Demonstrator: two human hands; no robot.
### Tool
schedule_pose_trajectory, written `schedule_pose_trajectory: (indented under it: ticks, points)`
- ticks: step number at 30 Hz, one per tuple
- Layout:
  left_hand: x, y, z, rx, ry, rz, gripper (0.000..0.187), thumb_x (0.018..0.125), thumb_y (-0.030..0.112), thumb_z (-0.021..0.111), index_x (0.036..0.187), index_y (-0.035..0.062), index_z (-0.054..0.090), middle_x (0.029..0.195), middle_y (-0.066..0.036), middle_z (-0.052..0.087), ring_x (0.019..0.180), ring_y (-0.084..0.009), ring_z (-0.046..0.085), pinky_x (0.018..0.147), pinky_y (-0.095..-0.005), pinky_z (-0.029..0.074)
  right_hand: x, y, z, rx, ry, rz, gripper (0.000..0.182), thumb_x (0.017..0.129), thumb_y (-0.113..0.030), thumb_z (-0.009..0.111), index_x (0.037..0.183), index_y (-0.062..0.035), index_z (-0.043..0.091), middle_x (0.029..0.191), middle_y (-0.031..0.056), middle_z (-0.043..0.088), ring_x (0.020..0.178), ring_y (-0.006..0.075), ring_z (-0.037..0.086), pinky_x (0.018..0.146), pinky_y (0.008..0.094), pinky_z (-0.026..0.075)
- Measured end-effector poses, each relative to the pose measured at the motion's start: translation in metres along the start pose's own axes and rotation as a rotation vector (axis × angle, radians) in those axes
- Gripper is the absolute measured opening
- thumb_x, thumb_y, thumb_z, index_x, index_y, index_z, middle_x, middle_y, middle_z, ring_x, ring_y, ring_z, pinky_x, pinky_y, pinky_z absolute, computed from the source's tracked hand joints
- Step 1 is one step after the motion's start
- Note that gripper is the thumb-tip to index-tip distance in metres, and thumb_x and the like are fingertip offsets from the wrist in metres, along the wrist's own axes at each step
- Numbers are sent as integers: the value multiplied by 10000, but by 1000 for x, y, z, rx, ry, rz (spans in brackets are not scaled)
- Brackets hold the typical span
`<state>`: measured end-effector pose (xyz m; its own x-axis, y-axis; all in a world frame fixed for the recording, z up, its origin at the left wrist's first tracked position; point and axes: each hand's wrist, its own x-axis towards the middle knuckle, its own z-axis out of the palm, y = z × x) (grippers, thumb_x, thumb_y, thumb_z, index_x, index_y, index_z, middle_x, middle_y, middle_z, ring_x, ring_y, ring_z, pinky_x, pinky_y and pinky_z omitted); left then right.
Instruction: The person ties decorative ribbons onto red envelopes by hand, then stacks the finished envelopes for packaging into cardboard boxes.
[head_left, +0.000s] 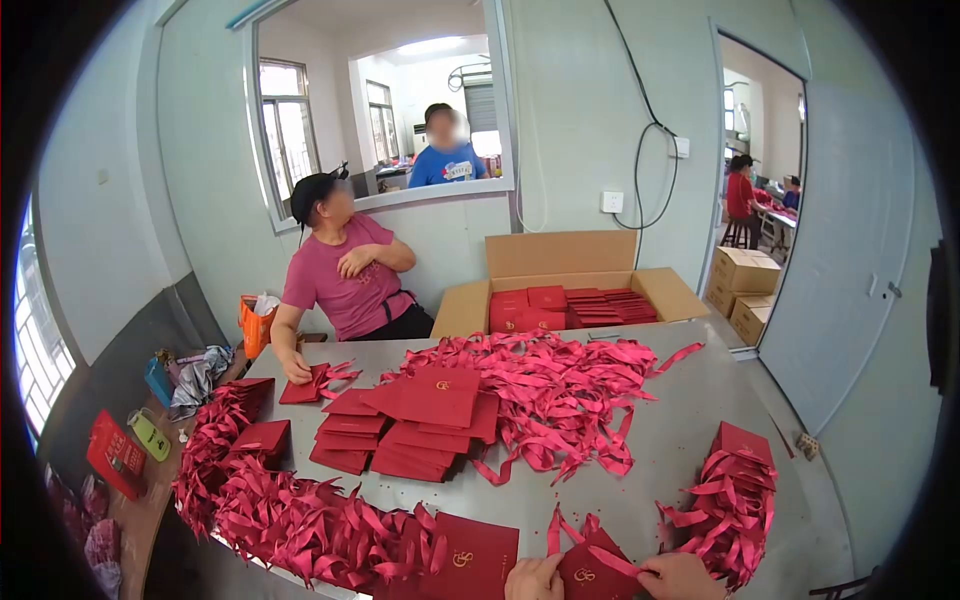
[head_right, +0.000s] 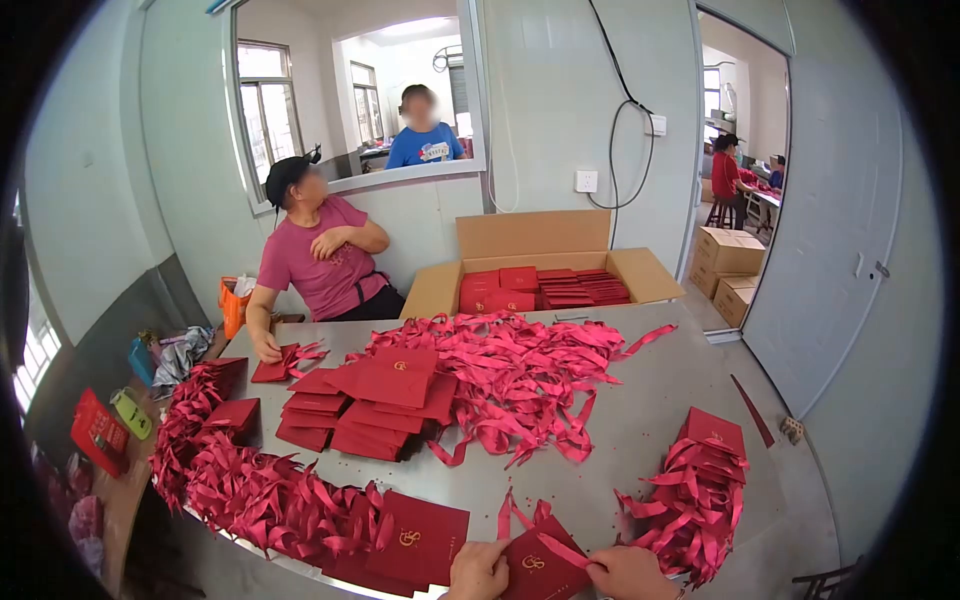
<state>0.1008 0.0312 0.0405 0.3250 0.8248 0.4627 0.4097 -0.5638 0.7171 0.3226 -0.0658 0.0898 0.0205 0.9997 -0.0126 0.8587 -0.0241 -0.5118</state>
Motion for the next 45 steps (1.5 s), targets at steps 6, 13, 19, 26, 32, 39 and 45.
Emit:
schedule_pose_trajectory:
  ticks: [6,13,19,26,32,39,45]
  points:
    - [-1,-1,-3,-5,-26,-6,315,764,9,546,1051,50,670,820,-205,643,792,-399,600,718,-472,486,18,-29,-6,-211,199,-65,204,870,-244,582,985,-114,689,968,100,680,908,323,648,790,400,511]
    - [-2,-6,0,-27,8,-3,302,768,13,554,1044,54,670,822,-198,644,799,-394,596,738,-470,485,57,-66,-3,-187,708,-424,178,789,-176,654,938,-86,690,909,81,692,650,271,626,592,376,493]
    - [-1,-2,-6,-33,-47,-36,333,770,16,561,1088,60,651,904,-202,638,844,-394,584,760,-467,481,80,-78,2,-325,604,-582,184,746,-82,649,925,-94,689,972,43,687,707,210,616,631,317,486]
    - [6,11,-10,117,71,104,380,794,61,604,1171,40,568,1067,-150,589,995,-390,537,849,-481,445,88,-84,25,-342,532,-733,300,770,-203,636,1032,-59,673,1025,60,682,721,167,597,639,293,485]
    - [16,-1,4,157,5,141,302,790,181,666,1070,73,632,959,-112,641,882,-316,601,742,-433,488,70,-108,4,-356,458,-649,511,799,-396,660,1153,-28,631,1079,92,677,724,160,596,680,300,478]
    - [20,15,1,-126,-60,111,249,793,133,636,1032,62,637,955,-127,645,883,-330,605,741,-432,489,62,-104,-5,-469,329,-659,557,777,-500,647,1153,-90,614,1135,62,626,885,183,565,893,458,371]
    - [18,30,-2,-415,-103,40,209,796,92,610,999,52,642,952,-139,649,884,-342,608,740,-432,490,67,-101,-13,-430,214,-760,469,792,-515,638,1109,-169,639,1148,1,600,1140,270,498,919,573,326]
